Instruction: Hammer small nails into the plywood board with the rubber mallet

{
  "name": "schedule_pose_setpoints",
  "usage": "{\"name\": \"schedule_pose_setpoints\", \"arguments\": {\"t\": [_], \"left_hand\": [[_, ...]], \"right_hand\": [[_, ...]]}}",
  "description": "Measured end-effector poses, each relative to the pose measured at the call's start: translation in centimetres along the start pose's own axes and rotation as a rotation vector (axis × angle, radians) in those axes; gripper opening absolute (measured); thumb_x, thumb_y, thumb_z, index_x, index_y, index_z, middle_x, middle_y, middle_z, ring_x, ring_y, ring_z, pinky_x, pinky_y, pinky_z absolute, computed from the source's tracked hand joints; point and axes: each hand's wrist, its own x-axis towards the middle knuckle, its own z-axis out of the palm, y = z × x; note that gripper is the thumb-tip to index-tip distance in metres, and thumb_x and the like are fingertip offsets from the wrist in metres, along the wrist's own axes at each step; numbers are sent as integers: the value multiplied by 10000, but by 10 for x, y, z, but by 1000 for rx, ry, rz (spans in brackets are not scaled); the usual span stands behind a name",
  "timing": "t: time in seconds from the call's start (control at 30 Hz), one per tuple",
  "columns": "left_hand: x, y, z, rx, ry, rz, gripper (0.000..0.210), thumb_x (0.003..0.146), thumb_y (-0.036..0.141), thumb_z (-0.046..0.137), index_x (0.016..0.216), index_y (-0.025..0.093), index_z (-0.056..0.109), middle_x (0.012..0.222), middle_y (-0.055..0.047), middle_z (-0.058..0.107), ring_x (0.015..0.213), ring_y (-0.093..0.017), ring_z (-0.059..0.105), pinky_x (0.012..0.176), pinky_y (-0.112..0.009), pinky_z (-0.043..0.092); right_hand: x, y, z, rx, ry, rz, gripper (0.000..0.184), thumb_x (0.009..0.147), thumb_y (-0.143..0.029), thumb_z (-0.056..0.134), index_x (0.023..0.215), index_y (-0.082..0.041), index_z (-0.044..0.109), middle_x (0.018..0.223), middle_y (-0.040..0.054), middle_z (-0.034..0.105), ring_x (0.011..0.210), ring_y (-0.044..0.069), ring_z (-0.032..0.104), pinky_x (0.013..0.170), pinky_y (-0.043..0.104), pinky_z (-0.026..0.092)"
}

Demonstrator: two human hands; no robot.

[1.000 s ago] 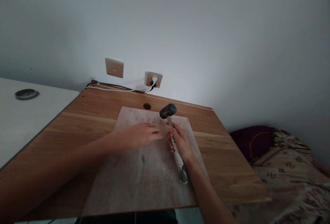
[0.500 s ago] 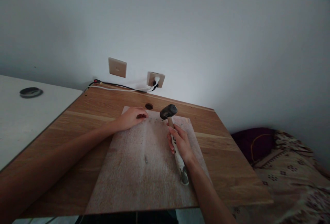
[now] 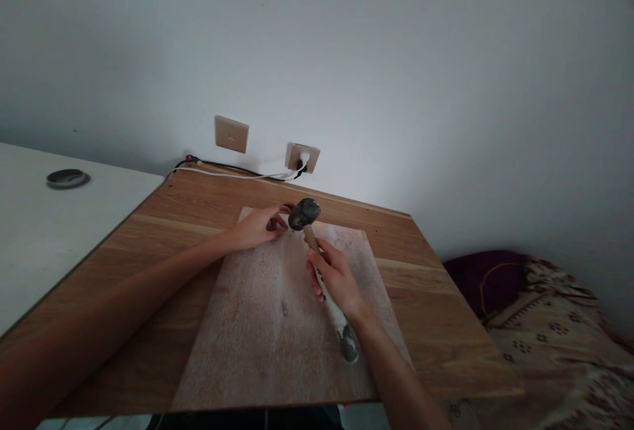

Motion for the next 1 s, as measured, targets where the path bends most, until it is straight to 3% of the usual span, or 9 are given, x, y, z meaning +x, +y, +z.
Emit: {"name": "schedule_pose_setpoints", "arguments": {"t": [0.1,0.2,0.37,0.43,0.53,0.63,0.77,0.93,1.0], "left_hand": [[0,1,-6,72,41,-30,510,731,188,720,1230,160,616,1196,-110,704,851,-187,689,723,-294,541],[2,6,-26,165,-11,-70,477,702,289,766,1137,156,621,1114,-93,684,839,-204,661,680,-292,510],[-2,42,-57,316,-382,27,122,774,258,708,801,206,601,777,4,655,704,-190,628,617,-284,419],[-12,66,-50,343,-492,134,103,773,175,699,786,218,606,786,6,679,734,-196,654,626,-291,423],[-35,100,-18,395,-563,384,248,723,114,769,907,232,652,970,-25,747,900,-240,704,708,-318,486],[-56,117,19,496,-525,505,284,746,56,741,976,203,665,984,-72,764,863,-256,725,729,-360,528],[-54,109,33,483,-513,537,235,794,31,694,974,179,667,940,-75,763,871,-256,734,764,-360,543],[-13,65,-9,290,-474,294,158,781,36,619,776,189,659,850,-24,721,787,-186,679,717,-279,485],[0,39,-27,169,-336,140,154,779,81,612,849,183,702,839,-9,720,765,-169,668,703,-255,471]], "right_hand": [[3,1,5,-33,-44,-10,293,907,-530,627,927,-248,549,588,-77,523,348,95,435,295,229,361],[5,6,8,-38,-61,9,277,913,-516,620,912,-248,553,616,-68,535,353,93,449,287,225,365],[5,10,8,-33,-52,-5,291,911,-530,630,911,-250,551,606,-74,525,338,84,429,275,215,350],[5,10,7,-13,-55,12,312,893,-544,648,903,-248,549,609,-73,530,333,84,429,268,215,341],[5,11,4,16,-6,12,333,881,-553,653,862,-247,524,597,-72,531,342,89,447,278,219,367],[6,15,0,48,45,-7,357,856,-570,662,867,-242,522,599,-72,539,337,90,441,278,225,372],[7,18,-4,71,58,7,390,829,-574,672,960,-223,566,604,-74,552,333,95,440,266,227,350],[7,18,-5,113,55,17,404,823,-544,690,1034,-214,594,599,-85,533,336,93,444,263,222,349],[7,17,-5,136,64,22,408,820,-539,691,1043,-210,597,615,-83,541,335,88,444,260,219,348]]}}
